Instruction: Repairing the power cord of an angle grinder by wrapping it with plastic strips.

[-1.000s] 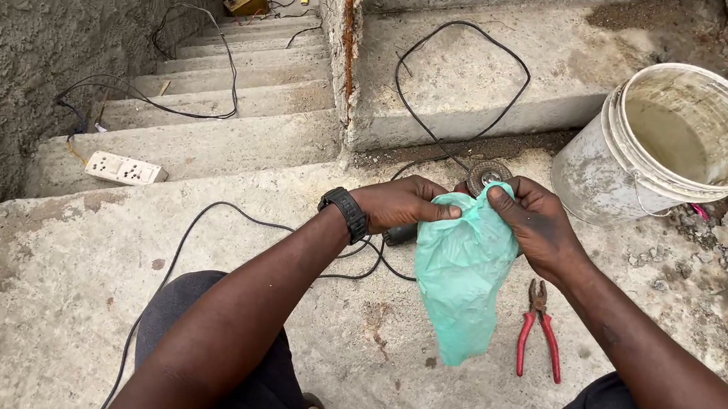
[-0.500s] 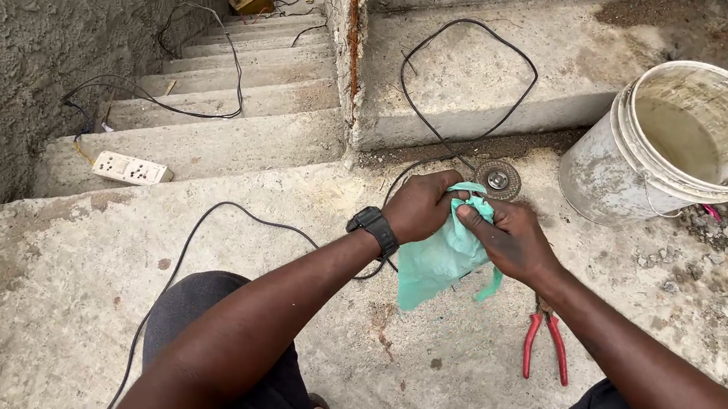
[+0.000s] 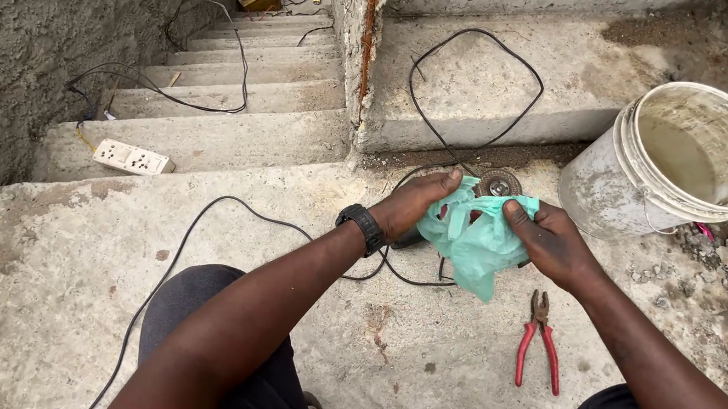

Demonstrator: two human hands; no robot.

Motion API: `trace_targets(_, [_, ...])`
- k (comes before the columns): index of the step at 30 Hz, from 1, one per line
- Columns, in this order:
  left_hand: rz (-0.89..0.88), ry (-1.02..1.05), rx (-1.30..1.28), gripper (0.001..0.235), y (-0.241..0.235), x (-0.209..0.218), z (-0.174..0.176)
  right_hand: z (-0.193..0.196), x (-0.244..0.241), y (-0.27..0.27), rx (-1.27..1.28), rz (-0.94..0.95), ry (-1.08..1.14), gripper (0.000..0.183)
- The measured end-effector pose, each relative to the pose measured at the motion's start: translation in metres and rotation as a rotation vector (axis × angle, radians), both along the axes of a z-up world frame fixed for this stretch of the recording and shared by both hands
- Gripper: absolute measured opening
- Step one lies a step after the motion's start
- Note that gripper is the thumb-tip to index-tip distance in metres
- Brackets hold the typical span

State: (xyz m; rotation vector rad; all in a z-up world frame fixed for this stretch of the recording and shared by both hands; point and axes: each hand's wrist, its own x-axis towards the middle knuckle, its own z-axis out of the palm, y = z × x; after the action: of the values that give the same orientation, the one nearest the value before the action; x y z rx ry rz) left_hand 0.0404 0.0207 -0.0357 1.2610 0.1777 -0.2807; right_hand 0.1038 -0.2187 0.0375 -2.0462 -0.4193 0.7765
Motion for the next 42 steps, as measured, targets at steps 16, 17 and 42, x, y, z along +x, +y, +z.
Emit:
trace_targets(16, [0.054, -0.414, 0.596, 0.026, -0.024, -0.011, 0.029, -0.01, -0.036, 0.026, 0.315, -0.156, 0.227, 0.034])
trace_targets(17, [0.065, -0.36, 0.637, 0.024, -0.023, -0.011, 0.033, -0.007, -0.036, 0.028, 0.243, -0.069, 0.101, 0.032])
trace_targets(42, [0.697, 0.221, 0.844, 0.048, 0.095, 0.013, -0.087, 0.009, 0.045, -0.057, -0.063, -0.385, -0.147, 0.036])
